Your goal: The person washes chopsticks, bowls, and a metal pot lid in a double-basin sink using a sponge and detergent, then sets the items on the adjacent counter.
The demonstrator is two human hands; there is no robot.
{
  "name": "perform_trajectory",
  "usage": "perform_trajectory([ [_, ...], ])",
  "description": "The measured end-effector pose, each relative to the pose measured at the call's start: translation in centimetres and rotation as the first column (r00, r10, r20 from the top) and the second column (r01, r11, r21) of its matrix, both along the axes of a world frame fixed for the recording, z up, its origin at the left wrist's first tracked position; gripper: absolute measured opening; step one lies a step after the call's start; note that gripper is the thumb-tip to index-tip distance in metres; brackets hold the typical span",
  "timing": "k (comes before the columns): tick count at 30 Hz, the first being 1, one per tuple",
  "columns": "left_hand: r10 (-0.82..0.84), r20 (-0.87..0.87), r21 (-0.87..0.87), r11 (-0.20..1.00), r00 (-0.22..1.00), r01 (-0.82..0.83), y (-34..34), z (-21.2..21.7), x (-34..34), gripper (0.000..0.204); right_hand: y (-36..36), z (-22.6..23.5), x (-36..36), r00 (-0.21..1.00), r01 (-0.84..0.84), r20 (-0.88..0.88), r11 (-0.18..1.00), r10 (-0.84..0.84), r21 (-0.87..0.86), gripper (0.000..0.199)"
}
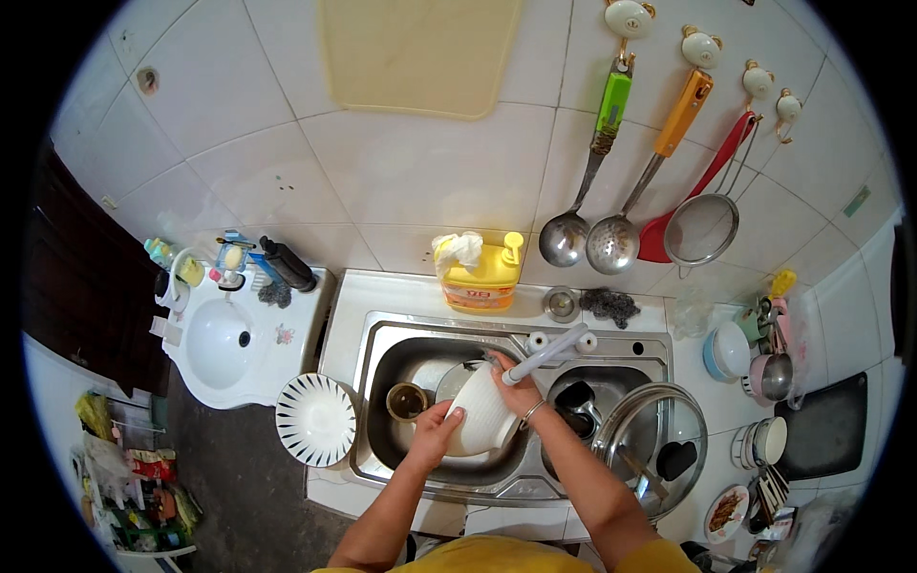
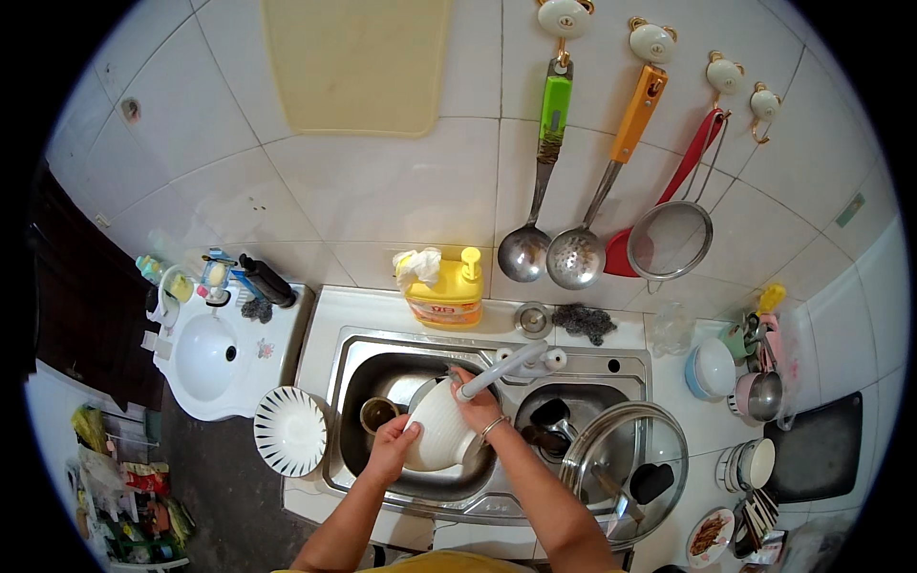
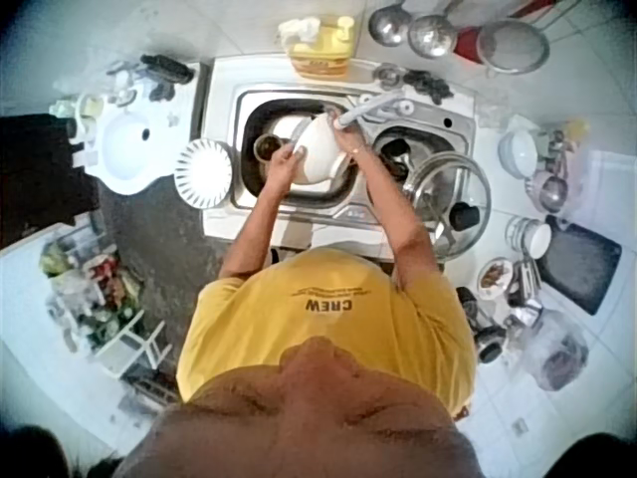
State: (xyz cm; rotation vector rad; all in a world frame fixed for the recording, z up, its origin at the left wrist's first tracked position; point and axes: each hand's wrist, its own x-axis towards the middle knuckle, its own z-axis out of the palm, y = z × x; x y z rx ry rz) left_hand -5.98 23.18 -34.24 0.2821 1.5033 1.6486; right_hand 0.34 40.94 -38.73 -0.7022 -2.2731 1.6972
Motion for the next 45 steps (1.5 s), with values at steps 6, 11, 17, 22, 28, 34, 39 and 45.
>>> perform_trajectory([
  [6,0.231,0.094,0.072,0.969,0.968,-0.238,0.8,-2.8,0.4,0.022,-7.5,6.5,2.8,0.999,-0.039,0.018,0.798,0.035,0.602,0.049],
  [11,0.356,0.412,0.127,0.889,0.839,-0.440,0.5,-3.2,-0.1,0.028,-10.9,3.2,7.9,0.998,-0.062,0.035,0.777,0.052,0.627,0.056],
  [17,0.279,0.492,0.197,0.887,0.825,-0.418,0.5,-0.5,0.2,0.032,-8.7,2.4,6.3,0.918,0.365,-0.237,0.911,-0.318,0.192,0.046],
  [22,0.291,0.469,0.188,0.890,0.834,-0.416,0.3,0.2,0.8,0.026,-4.8,3.3,5.4,0.966,0.234,-0.190,0.905,-0.176,0.354,0.039],
  [28,0.245,0.179,0.076,0.962,0.953,-0.262,0.2,-1.1,1.7,0.019,-8.4,6.3,6.5,0.986,0.076,-0.165,0.807,0.026,0.586,0.036],
  [34,-0.123,0.000,0.002,0.992,0.992,0.123,-0.8,0.7,2.2,0.023,-0.8,4.5,2.7,1.000,0.018,0.020,0.947,-0.012,-0.321,0.031],
  [39,0.038,0.397,0.256,0.955,0.917,-0.150,-2.4,-0.8,0.4,0.034,1.7,-1.8,7.4,0.983,0.185,0.159,0.547,-0.095,-0.817,0.046],
  [45,0.090,0.771,0.221,0.891,0.630,-0.398,0.2,-6.2,-1.3,0.040,-2.0,-1.8,9.8,0.920,0.116,0.067,0.105,-0.385,-0.988,0.049],
])
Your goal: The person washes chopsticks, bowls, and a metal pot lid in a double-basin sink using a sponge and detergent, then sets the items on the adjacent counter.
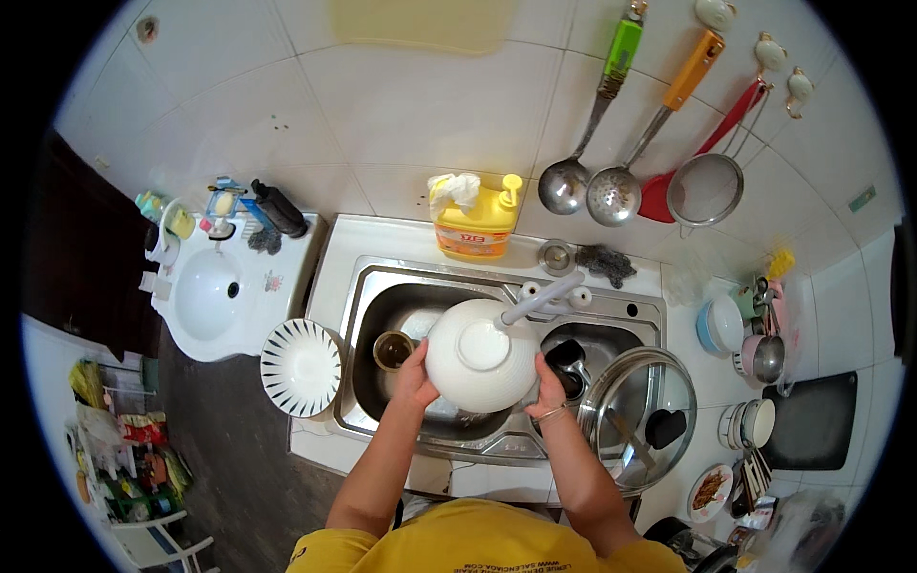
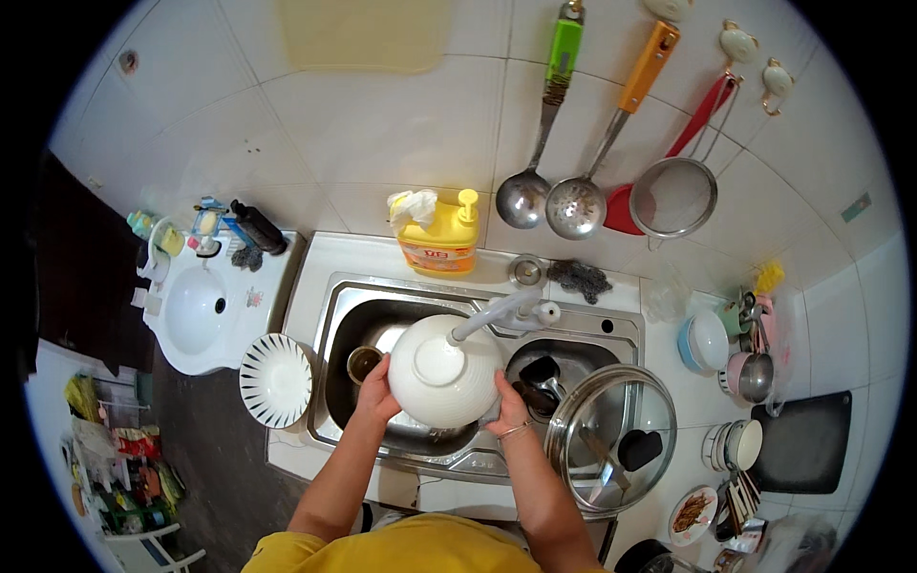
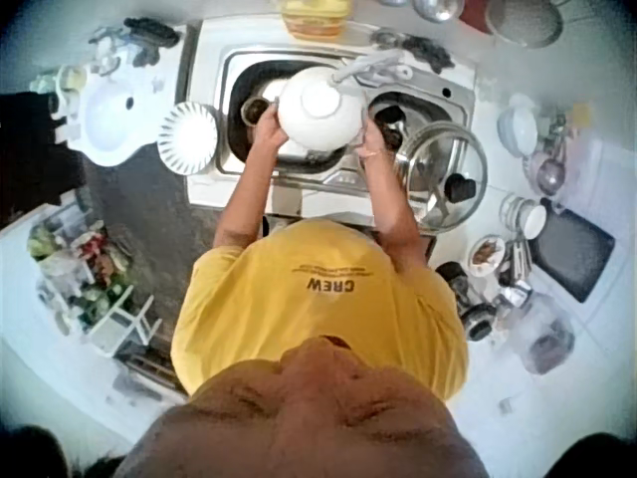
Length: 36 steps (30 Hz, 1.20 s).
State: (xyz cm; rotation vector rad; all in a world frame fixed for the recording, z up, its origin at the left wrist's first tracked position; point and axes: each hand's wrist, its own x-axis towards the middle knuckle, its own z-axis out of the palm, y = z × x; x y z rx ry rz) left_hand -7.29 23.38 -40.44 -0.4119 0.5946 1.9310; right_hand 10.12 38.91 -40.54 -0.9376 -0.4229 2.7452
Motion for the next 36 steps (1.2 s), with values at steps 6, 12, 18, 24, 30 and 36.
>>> perform_trajectory([
  [6,-0.008,-0.087,-0.213,0.977,0.996,-0.011,2.8,-2.7,0.2,0.039,1.8,1.9,-1.7,0.986,0.003,-0.164,1.000,0.001,0.025,0.043],
  [12,-0.324,-0.457,-0.661,0.747,0.828,-0.072,2.5,-0.4,2.5,0.054,0.3,5.5,-2.7,0.994,0.070,0.055,0.946,-0.092,0.317,0.033],
  [18,-0.217,-0.566,-0.449,0.890,0.795,-0.076,2.2,5.0,5.4,0.072,-4.3,6.5,-4.3,0.857,-0.499,0.509,-0.125,0.075,0.858,0.029],
  [24,-0.261,-0.201,-0.410,0.898,0.944,0.161,-0.4,4.1,2.5,0.052,-6.6,5.4,-2.7,0.743,-0.407,0.623,-0.574,0.245,0.711,0.032],
  [30,-0.449,-0.104,-0.403,0.835,0.887,0.375,-3.5,5.2,-0.8,0.051,0.0,4.9,0.5,0.814,-0.024,0.521,-0.882,0.255,0.470,0.026],
  [36,-0.499,-0.096,-0.523,0.761,0.861,0.383,-3.6,4.7,-1.4,0.044,-1.5,5.1,-0.3,0.870,-0.043,0.432,-0.836,0.237,0.547,0.020],
])
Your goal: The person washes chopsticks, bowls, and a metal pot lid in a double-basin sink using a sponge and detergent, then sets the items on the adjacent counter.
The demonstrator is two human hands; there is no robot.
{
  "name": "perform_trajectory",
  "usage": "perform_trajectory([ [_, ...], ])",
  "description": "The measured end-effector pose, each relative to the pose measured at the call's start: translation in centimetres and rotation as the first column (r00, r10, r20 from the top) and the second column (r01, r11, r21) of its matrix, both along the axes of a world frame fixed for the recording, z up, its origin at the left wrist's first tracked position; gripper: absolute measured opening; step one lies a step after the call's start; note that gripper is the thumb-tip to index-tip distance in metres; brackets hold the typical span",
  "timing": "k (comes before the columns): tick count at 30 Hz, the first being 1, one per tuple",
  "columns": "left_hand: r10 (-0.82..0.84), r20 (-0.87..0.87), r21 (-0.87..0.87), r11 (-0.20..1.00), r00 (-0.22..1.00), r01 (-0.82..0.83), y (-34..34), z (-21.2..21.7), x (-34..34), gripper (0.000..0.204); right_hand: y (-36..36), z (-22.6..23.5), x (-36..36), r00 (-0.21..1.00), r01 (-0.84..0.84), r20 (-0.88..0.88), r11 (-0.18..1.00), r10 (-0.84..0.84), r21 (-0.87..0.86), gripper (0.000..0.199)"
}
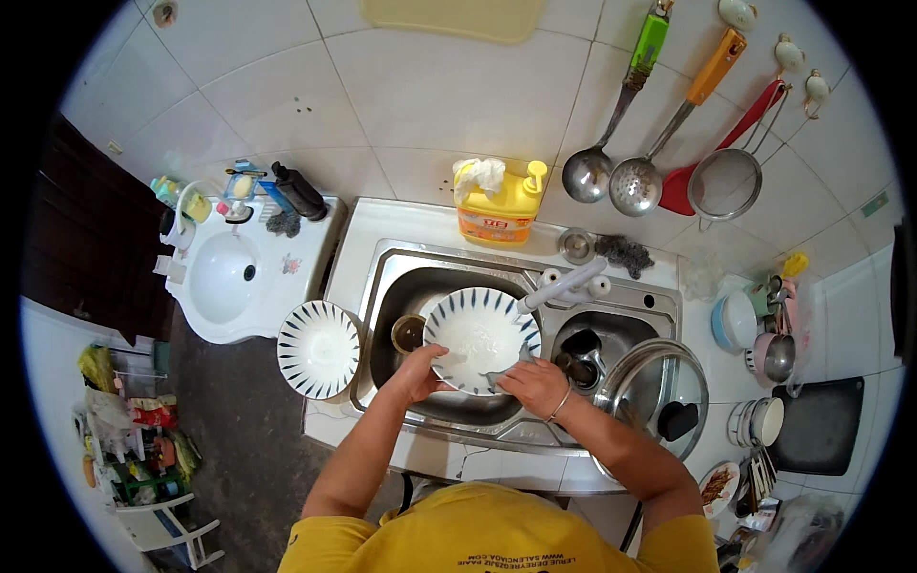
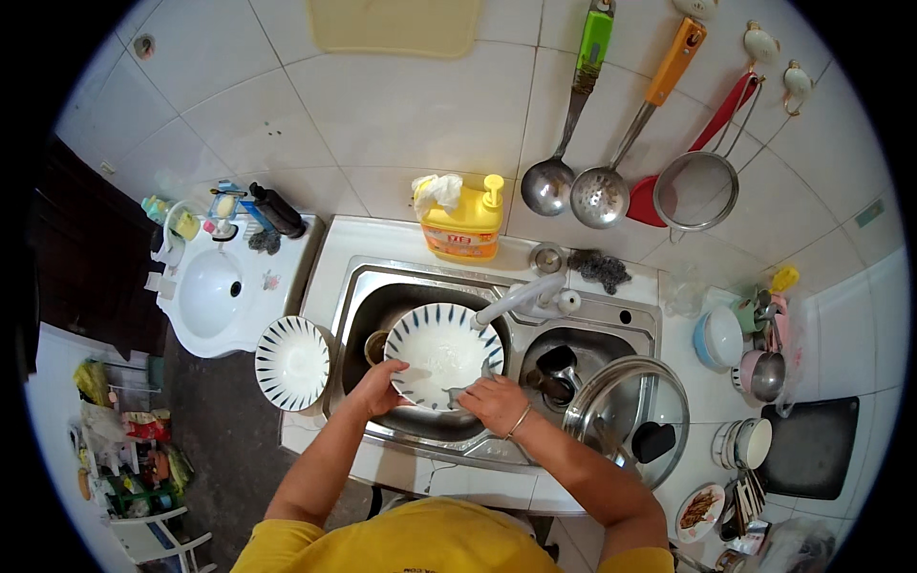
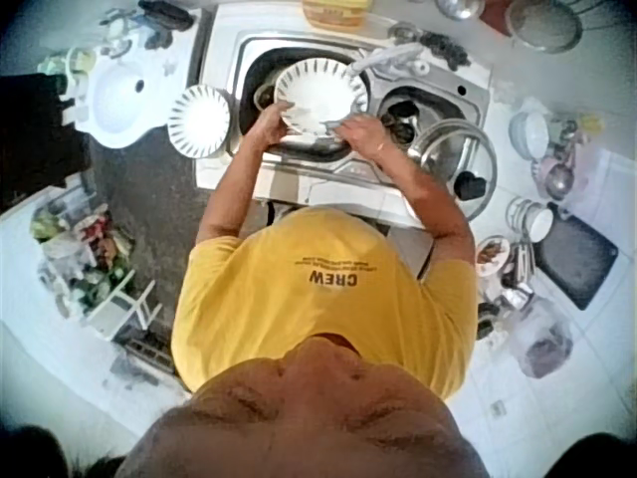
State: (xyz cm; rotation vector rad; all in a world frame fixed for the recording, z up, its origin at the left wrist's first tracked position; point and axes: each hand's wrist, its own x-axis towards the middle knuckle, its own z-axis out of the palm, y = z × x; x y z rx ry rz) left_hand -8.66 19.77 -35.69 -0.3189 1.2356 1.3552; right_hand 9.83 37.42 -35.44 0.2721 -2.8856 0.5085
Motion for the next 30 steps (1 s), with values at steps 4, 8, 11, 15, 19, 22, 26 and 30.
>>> perform_trajectory([
  [4,-0.346,0.003,-0.099,0.933,0.938,0.345,-0.8,-0.5,-2.1,0.044,-0.4,-0.5,0.3,0.996,0.010,0.085,1.000,-0.011,0.010,0.019],
  [8,-0.264,-0.094,-0.045,0.964,0.960,0.261,-0.5,-0.1,-1.0,0.046,0.3,0.0,0.5,0.987,0.159,-0.010,0.987,-0.158,0.030,0.024],
  [11,-0.146,-0.320,-0.035,0.989,0.936,0.142,0.2,0.8,0.5,0.049,2.0,-2.8,1.8,0.923,0.385,0.076,0.917,-0.378,-0.103,0.034],
  [15,-0.076,-0.710,0.009,0.993,0.700,0.117,0.1,0.2,0.7,0.066,4.1,-3.6,1.7,0.723,0.684,0.444,0.455,-0.530,-0.571,0.025],
  [19,-0.156,-0.872,-0.120,0.987,0.465,0.106,0.5,3.1,1.8,0.065,3.9,-5.6,-1.0,0.699,0.689,0.527,0.259,-0.484,-0.676,0.027],
  [22,-0.125,-0.940,-0.113,0.992,0.317,0.056,-0.2,2.1,2.4,0.063,2.7,-5.8,-3.5,0.707,0.619,0.568,-0.020,-0.421,-0.785,0.034],
  [26,-0.076,-0.903,-0.093,0.995,0.423,-0.020,-1.7,1.8,2.8,0.063,2.6,-6.4,-4.3,0.733,0.614,0.602,-0.072,-0.316,-0.786,0.036],
  [30,-0.043,-0.834,-0.106,0.991,0.551,-0.082,-3.1,1.9,2.9,0.064,1.9,-8.4,-3.9,0.682,0.728,0.641,0.239,-0.353,-0.642,0.043],
])
